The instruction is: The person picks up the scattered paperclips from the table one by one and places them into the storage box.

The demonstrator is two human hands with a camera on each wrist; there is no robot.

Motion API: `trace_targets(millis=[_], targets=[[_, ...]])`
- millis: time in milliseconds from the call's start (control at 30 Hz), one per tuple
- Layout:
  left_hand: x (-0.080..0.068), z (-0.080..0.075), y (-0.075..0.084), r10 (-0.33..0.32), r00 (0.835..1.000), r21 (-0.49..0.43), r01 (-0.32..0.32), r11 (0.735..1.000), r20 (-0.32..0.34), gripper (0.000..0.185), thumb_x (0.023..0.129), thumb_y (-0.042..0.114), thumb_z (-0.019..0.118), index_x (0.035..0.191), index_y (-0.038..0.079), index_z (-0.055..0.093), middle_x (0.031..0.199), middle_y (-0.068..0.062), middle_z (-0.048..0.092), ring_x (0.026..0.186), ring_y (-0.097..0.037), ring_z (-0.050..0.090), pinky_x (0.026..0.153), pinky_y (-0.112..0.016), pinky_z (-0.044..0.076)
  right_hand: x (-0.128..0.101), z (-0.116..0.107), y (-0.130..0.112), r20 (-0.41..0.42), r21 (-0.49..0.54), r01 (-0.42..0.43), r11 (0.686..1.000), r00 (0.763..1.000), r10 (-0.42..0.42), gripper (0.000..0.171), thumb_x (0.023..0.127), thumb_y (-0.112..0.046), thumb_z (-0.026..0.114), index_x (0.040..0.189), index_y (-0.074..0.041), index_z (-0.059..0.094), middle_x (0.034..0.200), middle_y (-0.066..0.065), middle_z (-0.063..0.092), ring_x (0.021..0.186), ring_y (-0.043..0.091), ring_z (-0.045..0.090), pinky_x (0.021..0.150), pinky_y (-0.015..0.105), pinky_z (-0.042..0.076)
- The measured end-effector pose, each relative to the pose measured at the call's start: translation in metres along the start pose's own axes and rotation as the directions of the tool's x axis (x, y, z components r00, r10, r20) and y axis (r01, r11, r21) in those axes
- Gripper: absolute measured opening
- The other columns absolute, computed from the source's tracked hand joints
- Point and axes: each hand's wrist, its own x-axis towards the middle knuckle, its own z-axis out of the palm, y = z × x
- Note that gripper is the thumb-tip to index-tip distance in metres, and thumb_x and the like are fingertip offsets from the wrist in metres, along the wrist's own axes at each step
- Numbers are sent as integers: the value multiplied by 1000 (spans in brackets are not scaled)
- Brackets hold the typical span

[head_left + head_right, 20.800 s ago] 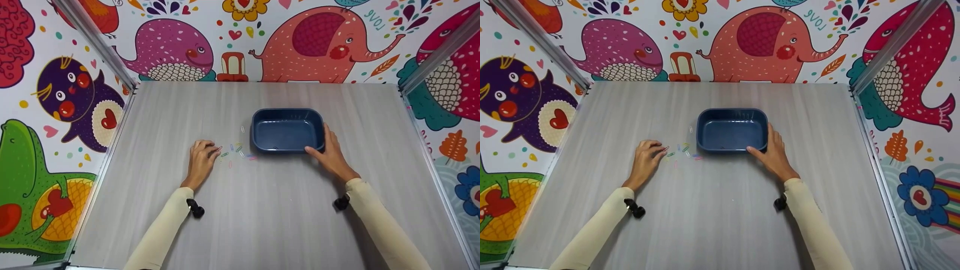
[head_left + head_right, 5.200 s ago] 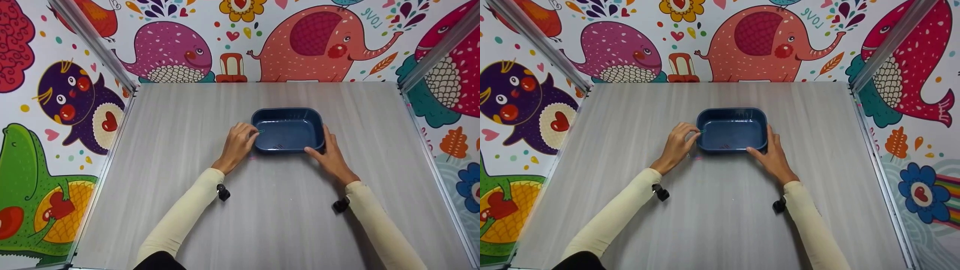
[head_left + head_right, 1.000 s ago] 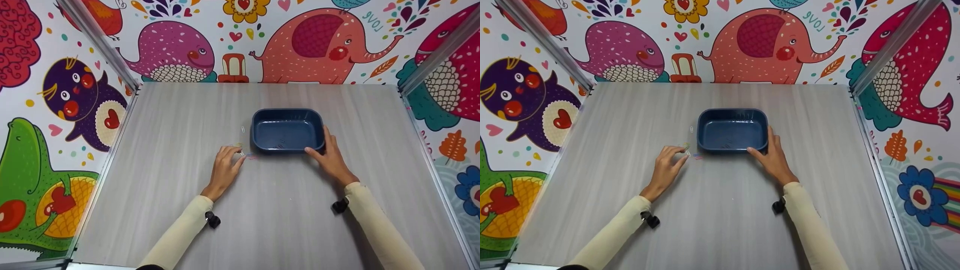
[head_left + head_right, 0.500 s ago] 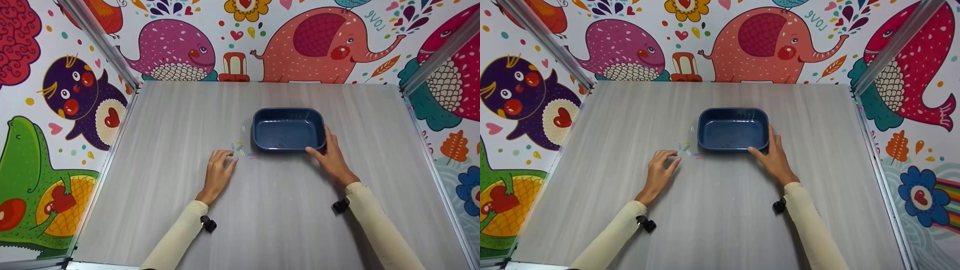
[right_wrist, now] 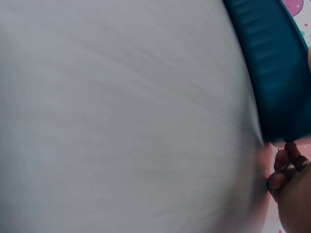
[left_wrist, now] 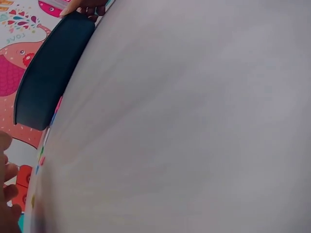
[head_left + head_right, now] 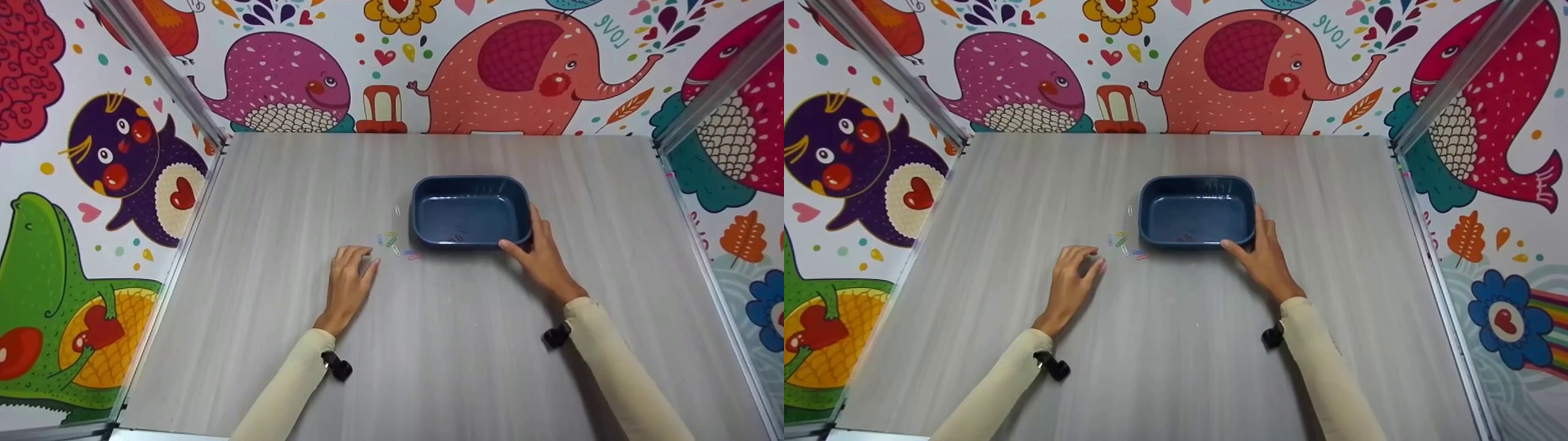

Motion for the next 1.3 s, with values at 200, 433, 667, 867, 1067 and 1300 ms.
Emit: trace_targets(millis=[200,433,667,867,1067,1300], targets=[[-5,-1,-3,-8,1000,56,8,998,1,23,96,12,87,111,-2,78,109,-12,77,109,-32,66,91,-53,51,1,0,-1,-7,-10,16,1000,1000,-16,108,103,-40,79,178,-15,5,160,33,33,147,43,39,125,65,27],[-8,-5,-5,-17,1000,129,19,992,-19,23,93,12,90,109,-1,79,109,-12,76,110,-32,65,89,-52,50,1,-1,-2,-11,7,24,1000,1000,-24,107,104,-38,78,178,-15,5,159,33,34,145,43,40,123,65,28],[-9,-6,-8,-36,999,223,41,974,-24,21,94,13,89,109,0,81,112,-11,75,112,-31,63,91,-53,48,1,-1,-1,-18,15,32,999,999,-32,108,103,-39,79,178,-15,7,160,33,33,146,44,40,124,66,27],[-10,-8,-11,-82,997,255,83,963,-17,19,97,13,86,109,-1,81,113,-12,74,114,-33,61,97,-57,45,1,-1,-1,-22,16,37,999,999,-37,109,102,-44,79,178,-14,6,161,32,34,146,43,39,123,66,28],[-12,-10,-12,-122,992,258,122,958,-14,16,99,13,84,107,0,82,114,-12,74,116,-34,60,99,-60,43,2,0,-1,-15,16,27,1000,1000,-27,108,104,-41,78,178,-13,5,160,33,33,145,43,39,123,65,28],[-11,-10,-13,-139,990,262,136,955,-5,18,100,16,83,106,0,82,114,-13,73,116,-35,60,98,-59,43,1,0,0,-5,17,9,1000,1000,-9,106,105,-38,77,178,-17,4,160,33,33,145,43,39,123,65,28]])
